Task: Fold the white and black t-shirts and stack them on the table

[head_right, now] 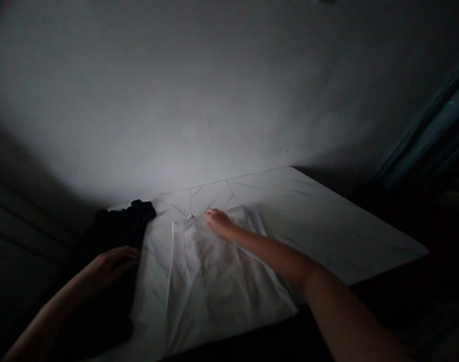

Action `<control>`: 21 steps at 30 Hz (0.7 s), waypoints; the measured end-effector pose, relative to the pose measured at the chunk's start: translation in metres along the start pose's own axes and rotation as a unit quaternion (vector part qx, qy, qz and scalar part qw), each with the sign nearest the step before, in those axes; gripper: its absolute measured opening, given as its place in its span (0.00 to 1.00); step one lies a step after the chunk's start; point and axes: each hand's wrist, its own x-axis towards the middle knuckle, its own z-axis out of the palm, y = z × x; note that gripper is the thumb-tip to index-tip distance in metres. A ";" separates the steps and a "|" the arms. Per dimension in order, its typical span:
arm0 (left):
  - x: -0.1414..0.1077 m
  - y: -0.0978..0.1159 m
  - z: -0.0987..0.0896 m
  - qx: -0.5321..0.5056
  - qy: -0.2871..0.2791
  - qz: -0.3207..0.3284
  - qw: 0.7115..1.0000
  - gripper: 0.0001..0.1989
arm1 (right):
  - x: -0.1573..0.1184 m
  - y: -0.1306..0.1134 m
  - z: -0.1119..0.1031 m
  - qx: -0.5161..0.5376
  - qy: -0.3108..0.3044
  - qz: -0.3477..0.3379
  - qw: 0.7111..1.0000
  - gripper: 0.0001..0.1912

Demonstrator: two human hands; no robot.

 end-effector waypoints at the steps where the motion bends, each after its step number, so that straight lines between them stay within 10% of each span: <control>1: 0.029 0.000 0.016 -0.006 0.002 0.024 1.000 0.17 | -0.002 0.026 -0.013 -0.051 0.002 0.057 0.997 0.13; 4: 0.109 0.007 0.061 0.021 0.020 0.070 0.997 0.15 | -0.014 0.079 -0.040 -0.106 -0.026 0.119 0.987 0.10; 9: 0.181 0.029 0.104 0.068 -0.001 0.075 0.995 0.21 | -0.033 0.097 -0.048 0.016 -0.003 0.000 1.000 0.05; 16: 0.159 0.058 0.097 0.029 -0.085 0.108 0.990 0.27 | -0.040 0.075 -0.091 0.184 0.041 -0.007 0.982 0.09; 21: 0.129 0.028 0.046 0.054 -0.189 0.085 0.977 0.31 | -0.004 0.028 -0.143 -0.004 -0.280 -0.028 0.959 0.18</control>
